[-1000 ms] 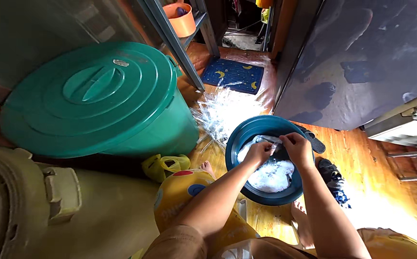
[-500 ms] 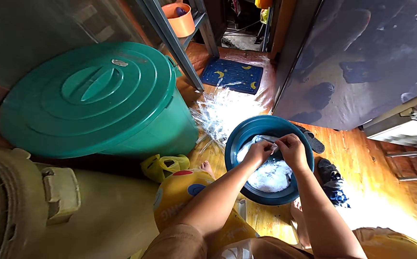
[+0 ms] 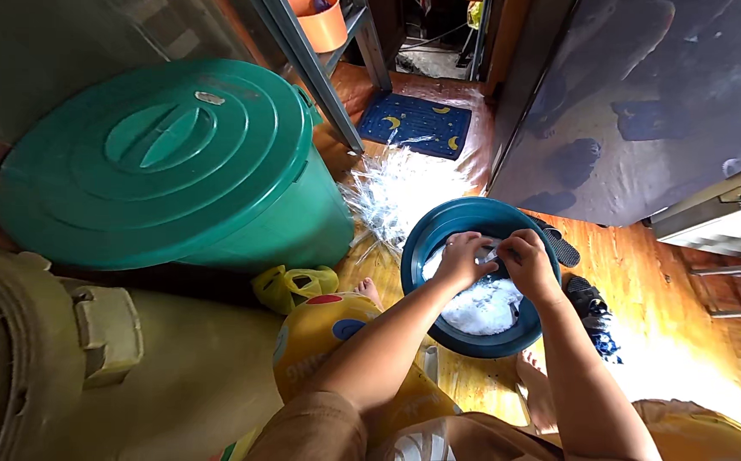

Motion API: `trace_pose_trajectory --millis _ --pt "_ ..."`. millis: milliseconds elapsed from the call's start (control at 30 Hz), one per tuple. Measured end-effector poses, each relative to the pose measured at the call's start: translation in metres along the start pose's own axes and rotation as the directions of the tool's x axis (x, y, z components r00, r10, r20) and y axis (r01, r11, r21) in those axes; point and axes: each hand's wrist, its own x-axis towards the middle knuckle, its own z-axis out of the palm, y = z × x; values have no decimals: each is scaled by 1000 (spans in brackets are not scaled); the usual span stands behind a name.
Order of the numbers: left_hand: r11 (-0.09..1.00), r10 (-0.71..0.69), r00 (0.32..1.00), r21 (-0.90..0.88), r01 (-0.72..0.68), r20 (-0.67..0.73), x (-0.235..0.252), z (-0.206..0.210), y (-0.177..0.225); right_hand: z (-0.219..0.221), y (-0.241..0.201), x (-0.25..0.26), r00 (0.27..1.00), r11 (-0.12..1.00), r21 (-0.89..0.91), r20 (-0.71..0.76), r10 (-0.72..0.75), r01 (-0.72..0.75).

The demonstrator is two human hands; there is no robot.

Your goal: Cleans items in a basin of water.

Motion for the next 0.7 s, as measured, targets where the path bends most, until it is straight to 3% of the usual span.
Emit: trace_pose_trajectory --millis 267,433,500,600,700 --pt "938 347 937 -5 -347 -46 2 1 -4 3 7 -1 996 997 45 60 -66 63" --pt "975 205 961 41 -217 187 0 -4 -2 -1 3 -2 993 990 78 1 -118 118" --pt "976 210 960 15 -217 183 0 -4 -1 -4 1 -1 991 988 71 8 -135 134" --pt "943 332 938 -57 -327 101 0 -3 1 -5 3 0 988 989 63 66 -138 134" --pt "926 377 920 -20 -377 110 1 -2 -2 -6 5 -1 987 984 104 55 -149 143"
